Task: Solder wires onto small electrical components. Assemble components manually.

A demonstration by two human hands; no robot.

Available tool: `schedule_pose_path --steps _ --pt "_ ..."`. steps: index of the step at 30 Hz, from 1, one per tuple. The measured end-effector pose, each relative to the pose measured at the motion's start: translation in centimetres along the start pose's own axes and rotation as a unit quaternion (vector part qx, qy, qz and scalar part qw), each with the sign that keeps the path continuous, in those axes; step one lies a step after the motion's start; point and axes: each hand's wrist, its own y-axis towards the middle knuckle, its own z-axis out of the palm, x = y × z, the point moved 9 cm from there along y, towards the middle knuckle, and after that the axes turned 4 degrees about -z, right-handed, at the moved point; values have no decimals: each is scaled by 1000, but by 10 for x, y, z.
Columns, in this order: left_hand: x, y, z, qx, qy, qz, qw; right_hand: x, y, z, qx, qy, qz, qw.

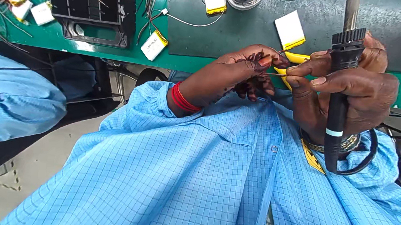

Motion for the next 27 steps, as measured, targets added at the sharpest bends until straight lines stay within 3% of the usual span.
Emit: schedule_pose_path --steps 8,13,15,19,23,27 --pt "1 2 -6 -22 -26 15 999 4 0 -2 6 -10 -17 1000" --pt "-12 -6 -11 -80 68 105 989 2 -4 -3 -1 -18 -21 1000" --pt "-19 -11 -7 -80 159 178 968 -1 -8 0 5 -10 -9 1000" --pt "-24 -22 -4 -134 316 300 890 -5 -11 6 23 13 -1 1000" --pt "-24 -26 0 -154 400 337 838 -6 -12 9 51 11 9 999" --pt "-23 -26 -1 -162 406 349 829 -11 -13 5 36 11 17 999"
